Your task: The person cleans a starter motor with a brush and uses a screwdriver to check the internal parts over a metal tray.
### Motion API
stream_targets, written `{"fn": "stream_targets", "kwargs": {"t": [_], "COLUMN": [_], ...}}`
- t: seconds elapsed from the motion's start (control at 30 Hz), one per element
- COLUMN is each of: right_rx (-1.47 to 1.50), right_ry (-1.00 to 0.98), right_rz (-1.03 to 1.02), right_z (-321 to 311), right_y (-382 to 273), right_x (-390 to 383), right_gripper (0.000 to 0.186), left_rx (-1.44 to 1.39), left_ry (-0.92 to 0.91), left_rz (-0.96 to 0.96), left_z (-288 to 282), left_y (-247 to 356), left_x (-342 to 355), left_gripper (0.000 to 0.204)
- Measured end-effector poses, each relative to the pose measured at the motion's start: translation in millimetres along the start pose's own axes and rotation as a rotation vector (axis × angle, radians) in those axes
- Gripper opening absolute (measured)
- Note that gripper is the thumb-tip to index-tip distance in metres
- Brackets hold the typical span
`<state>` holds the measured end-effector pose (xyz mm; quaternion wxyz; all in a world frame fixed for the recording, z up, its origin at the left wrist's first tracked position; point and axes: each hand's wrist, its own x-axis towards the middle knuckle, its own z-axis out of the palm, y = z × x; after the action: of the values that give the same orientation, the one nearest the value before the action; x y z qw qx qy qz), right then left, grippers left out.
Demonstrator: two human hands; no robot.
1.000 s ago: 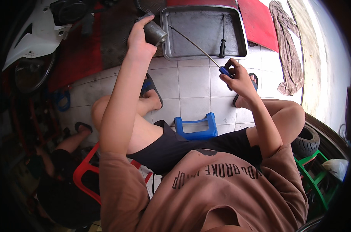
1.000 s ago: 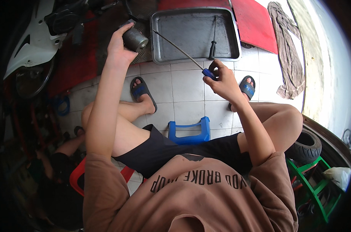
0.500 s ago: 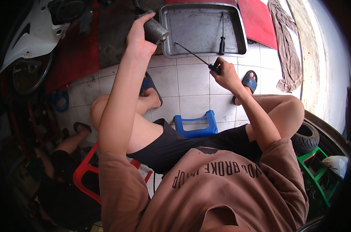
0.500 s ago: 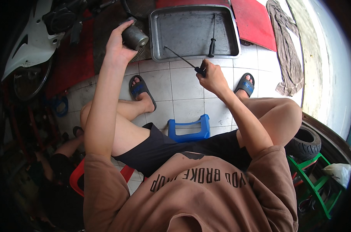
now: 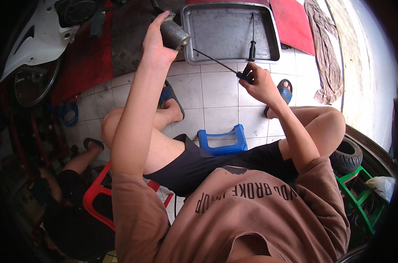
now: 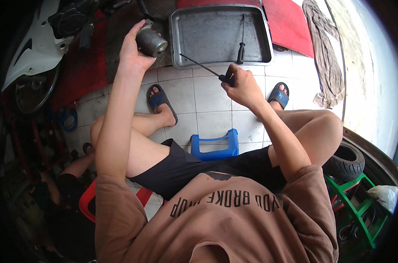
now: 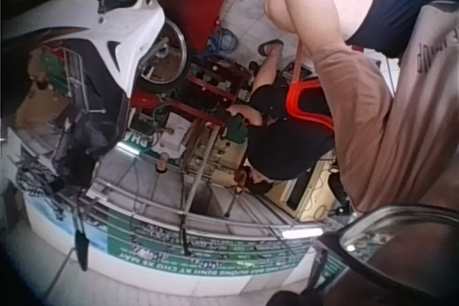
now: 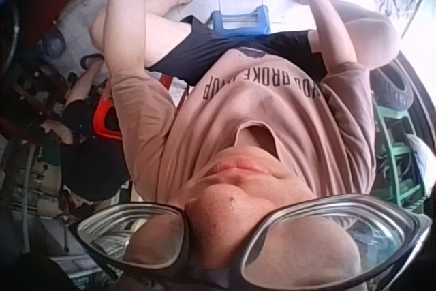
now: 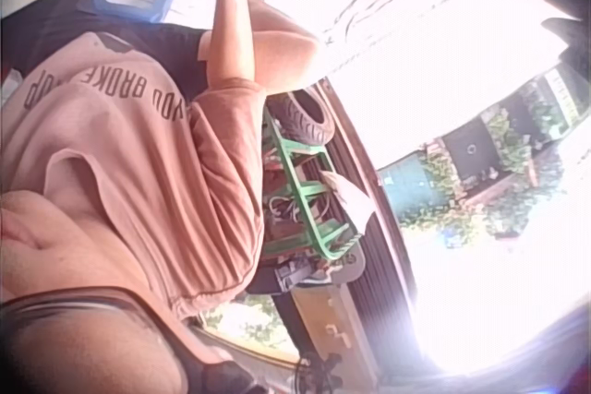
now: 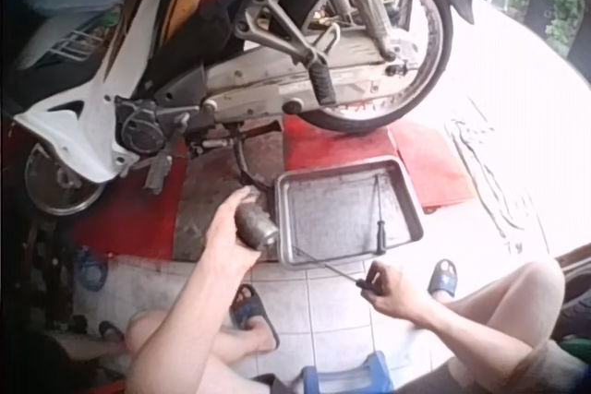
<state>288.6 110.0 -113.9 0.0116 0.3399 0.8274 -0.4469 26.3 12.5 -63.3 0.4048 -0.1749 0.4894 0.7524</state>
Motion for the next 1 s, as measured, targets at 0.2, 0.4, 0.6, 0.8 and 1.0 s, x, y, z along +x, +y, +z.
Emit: {"fn": "stream_targets", "kwargs": {"t": [0.2, 0.4, 0.6, 0.8, 1.0], "right_rx": [0.233, 0.568, 0.428, 0.46, 0.474], "right_ry": [0.143, 0.091, 0.079, 0.071, 0.053], "right_rz": [-0.046, -0.119, -0.17, -0.182, -0.154], "right_z": [-25, -33, -29, -28, -25], "right_y": [-20, -34, -34, -39, -40], "right_x": [-11, -29, -28, -29, -30], "right_gripper": [0.03, 0.025, 0.024, 0.024, 0.024], "left_rx": [-0.078, -0.164, -0.269, -0.296, -0.297], "left_ry": [-0.015, -0.066, -0.084, -0.115, -0.066], "left_rz": [0.117, 0.044, 0.009, -0.023, 0.001], "left_z": [13, 7, 5, 7, 14], "left_y": [11, 24, 21, 21, 15], "left_x": [-18, -19, -21, -28, -32], "left_gripper": [0.039, 0.046, 0.056, 0.053, 0.054]}}
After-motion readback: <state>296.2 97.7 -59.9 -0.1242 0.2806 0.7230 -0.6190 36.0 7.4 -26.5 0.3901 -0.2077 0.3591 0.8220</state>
